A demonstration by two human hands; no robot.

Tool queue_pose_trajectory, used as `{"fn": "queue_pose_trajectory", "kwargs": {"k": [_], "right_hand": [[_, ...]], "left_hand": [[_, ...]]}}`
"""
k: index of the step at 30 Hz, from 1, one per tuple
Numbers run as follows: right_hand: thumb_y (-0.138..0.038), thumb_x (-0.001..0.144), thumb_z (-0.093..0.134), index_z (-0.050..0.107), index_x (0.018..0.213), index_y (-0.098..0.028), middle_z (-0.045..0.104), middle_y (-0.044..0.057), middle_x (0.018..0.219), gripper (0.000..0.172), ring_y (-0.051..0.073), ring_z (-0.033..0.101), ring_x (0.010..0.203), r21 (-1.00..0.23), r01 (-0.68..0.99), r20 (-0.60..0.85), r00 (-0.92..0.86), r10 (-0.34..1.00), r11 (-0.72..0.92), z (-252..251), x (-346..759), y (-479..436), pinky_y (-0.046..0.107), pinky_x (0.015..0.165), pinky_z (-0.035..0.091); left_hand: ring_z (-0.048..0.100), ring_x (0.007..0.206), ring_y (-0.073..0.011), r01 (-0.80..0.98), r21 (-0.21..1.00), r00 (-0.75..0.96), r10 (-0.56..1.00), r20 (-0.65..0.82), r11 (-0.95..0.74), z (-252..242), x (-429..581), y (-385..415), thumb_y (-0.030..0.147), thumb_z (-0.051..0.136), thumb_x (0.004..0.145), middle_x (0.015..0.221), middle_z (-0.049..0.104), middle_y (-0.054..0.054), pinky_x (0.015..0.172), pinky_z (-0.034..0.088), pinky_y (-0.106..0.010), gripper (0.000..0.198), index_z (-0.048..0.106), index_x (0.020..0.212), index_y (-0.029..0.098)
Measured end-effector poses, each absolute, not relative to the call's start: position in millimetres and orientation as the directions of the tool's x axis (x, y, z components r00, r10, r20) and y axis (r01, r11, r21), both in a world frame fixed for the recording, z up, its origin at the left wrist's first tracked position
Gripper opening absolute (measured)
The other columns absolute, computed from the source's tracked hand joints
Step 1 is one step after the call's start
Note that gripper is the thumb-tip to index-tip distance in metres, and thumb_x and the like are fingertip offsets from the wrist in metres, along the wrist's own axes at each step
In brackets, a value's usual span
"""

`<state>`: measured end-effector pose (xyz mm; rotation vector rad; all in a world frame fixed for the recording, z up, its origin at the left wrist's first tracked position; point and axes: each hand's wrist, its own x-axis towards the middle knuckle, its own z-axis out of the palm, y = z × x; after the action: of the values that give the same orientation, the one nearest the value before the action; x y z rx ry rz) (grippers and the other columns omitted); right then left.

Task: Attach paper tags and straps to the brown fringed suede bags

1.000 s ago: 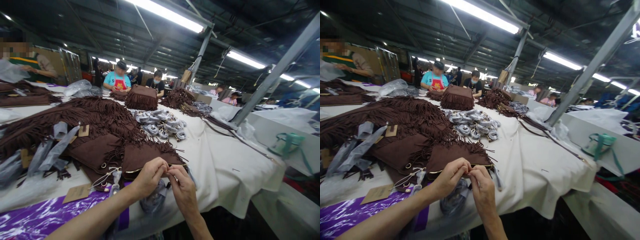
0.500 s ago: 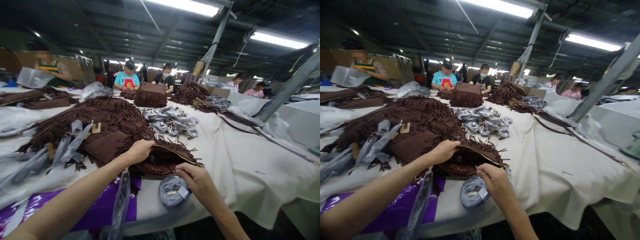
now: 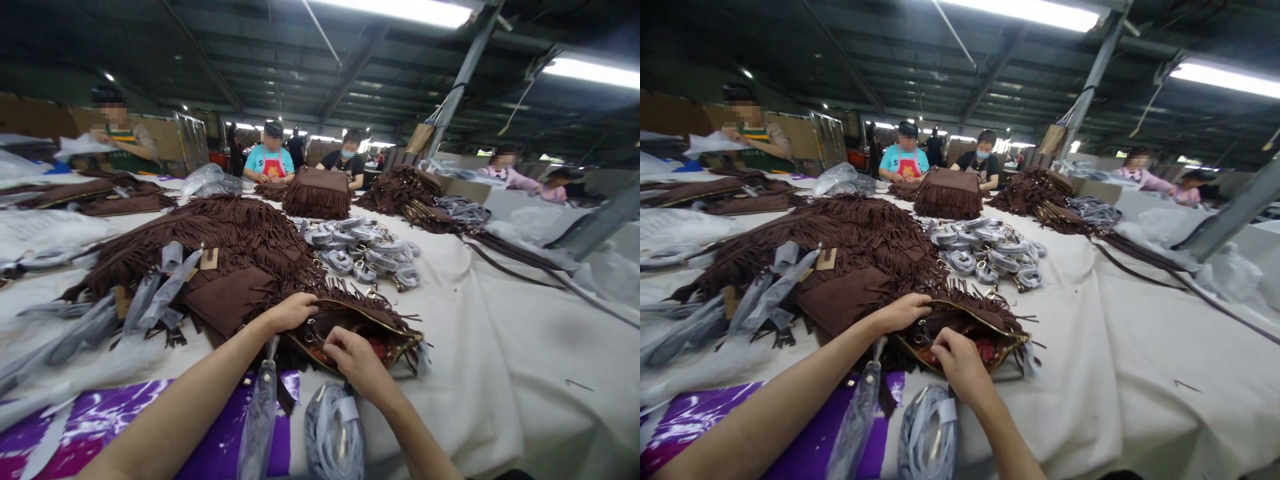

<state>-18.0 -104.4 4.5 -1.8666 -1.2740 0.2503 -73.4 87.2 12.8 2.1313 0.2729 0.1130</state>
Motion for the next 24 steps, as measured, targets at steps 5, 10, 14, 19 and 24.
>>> {"fn": "queue_pose_trajectory", "kwargs": {"k": [5,10,14,19,24], "right_hand": [[-0.028,0.079,0.049,0.051,0.061,-0.023,0.055,-0.001,0.060,0.020,0.019,0.050,0.059,-0.708,0.674,0.263,0.529,0.807,-0.211,-4.1,-19.8,-96.3,0.028,0.057,0.035],[-0.035,0.083,0.051,0.050,0.062,-0.022,0.051,-0.002,0.060,0.025,0.019,0.049,0.061,-0.760,0.620,0.254,0.560,0.788,-0.195,-1.4,-24.4,-87.8,0.027,0.057,0.034],[-0.034,0.085,0.054,0.055,0.066,-0.021,0.052,-0.003,0.063,0.024,0.017,0.048,0.062,-0.819,0.567,0.300,0.560,0.772,-0.093,-2.6,-29.1,-76.1,0.025,0.058,0.035],[-0.042,0.086,0.058,0.057,0.081,-0.021,0.051,-0.004,0.061,0.022,0.014,0.044,0.049,-0.910,0.412,0.260,0.633,0.729,-0.033,-13.0,-30.7,-62.6,0.022,0.044,0.031],[-0.041,0.082,0.063,0.053,0.114,-0.021,0.043,-0.009,0.058,0.038,0.013,0.042,0.042,-0.865,0.500,0.341,0.638,0.691,-0.035,-13.9,-31.2,-56.4,0.021,0.040,0.032]], "left_hand": [[0.050,0.070,-0.0142,0.169,0.910,0.956,0.286,-0.058,-0.379,5.0,-69.2,95.1,0.027,0.048,0.076,0.071,0.057,0.001,0.064,0.041,-0.024,0.022,0.063,0.081,0.012],[0.050,0.066,-0.0142,0.185,0.946,0.948,0.301,-0.101,-0.266,-1.0,-65.3,98.0,0.028,0.051,0.075,0.070,0.059,0.000,0.063,0.042,-0.025,0.024,0.065,0.085,0.011],[0.048,0.063,-0.0131,0.198,0.954,0.938,0.326,-0.118,-0.224,-1.7,-64.5,97.4,0.024,0.052,0.073,0.067,0.057,0.001,0.060,0.040,-0.024,0.018,0.064,0.079,0.012],[0.043,0.058,-0.0110,0.202,0.958,0.921,0.373,-0.115,-0.203,1.4,-66.1,94.0,0.019,0.050,0.073,0.062,0.052,0.003,0.055,0.035,-0.023,0.013,0.062,0.072,0.012],[0.043,0.057,-0.0111,0.219,0.953,0.901,0.417,-0.115,-0.210,0.7,-66.1,92.0,0.018,0.052,0.074,0.058,0.050,0.004,0.054,0.033,-0.022,0.013,0.063,0.071,0.012]]}}
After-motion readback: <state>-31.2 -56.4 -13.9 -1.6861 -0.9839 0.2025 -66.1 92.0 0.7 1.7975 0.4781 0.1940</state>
